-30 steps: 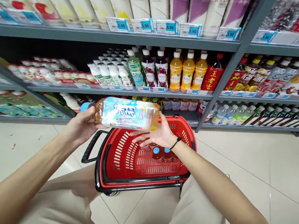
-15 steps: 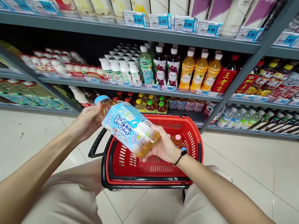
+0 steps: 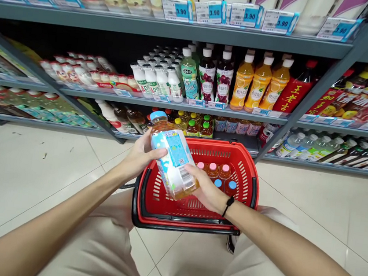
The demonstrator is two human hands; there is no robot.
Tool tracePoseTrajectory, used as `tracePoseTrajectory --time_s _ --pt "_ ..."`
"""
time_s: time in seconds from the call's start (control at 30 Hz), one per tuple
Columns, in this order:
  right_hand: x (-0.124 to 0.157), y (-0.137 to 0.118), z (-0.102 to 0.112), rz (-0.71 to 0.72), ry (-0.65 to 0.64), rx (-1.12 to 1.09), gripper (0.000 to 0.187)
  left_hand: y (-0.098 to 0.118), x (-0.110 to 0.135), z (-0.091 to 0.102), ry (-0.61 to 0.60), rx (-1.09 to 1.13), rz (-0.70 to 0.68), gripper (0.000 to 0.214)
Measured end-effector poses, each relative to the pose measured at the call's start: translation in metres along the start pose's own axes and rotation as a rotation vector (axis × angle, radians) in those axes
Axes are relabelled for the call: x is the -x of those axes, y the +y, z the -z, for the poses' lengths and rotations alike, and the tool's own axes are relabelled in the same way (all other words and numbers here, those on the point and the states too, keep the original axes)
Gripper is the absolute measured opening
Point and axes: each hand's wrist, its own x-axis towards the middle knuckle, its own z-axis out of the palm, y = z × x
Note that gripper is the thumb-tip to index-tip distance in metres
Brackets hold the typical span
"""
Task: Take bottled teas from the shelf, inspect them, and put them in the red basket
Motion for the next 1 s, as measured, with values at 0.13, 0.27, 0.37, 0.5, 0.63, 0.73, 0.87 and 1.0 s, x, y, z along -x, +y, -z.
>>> tracePoseTrajectory --time_s 0.13,0.27,0.37,0.5,0.63,0.73,0.87,1.0 --pt "-0.015 -0.001 0.005 -0.154 0.161 -0.103 0.065 0.005 0.011 -0.008 -0.129 -0.100 -0.187 0.106" --pt "-0.015 0.009 0.006 -0.175 0.345 -0.111 0.067 0.005 0.022 -0.017 -0.263 -0.308 -0.266 0.114" --pt "-0.010 0.013 0.008 -0.187 0.316 -0.142 0.065 0.001 0.024 -0.019 -0.244 -0.360 -0.245 0.118" --pt "-0.010 0.009 0.014 -0.144 0.271 -0.122 0.057 -0.005 0.020 -0.019 -0.192 -0.358 -0.264 0.118" --pt "-0.013 -0.002 0.019 -0.050 0.122 -0.082 0.056 -0.007 0.015 -0.019 -0.107 -0.384 -0.301 0.117" --pt "-0.014 -0.005 0.020 -0.060 0.072 -0.073 0.066 -0.010 0.013 -0.018 -0.080 -0.384 -0.323 0.116" --pt "-0.012 -0.001 0.014 -0.040 0.079 -0.105 0.074 -0.018 0.012 -0.014 -0.118 -0.354 -0.326 0.116" --pt "-0.004 0.002 0.006 -0.005 0.095 -0.111 0.077 -0.022 0.015 -0.016 -0.231 -0.230 -0.323 0.101"
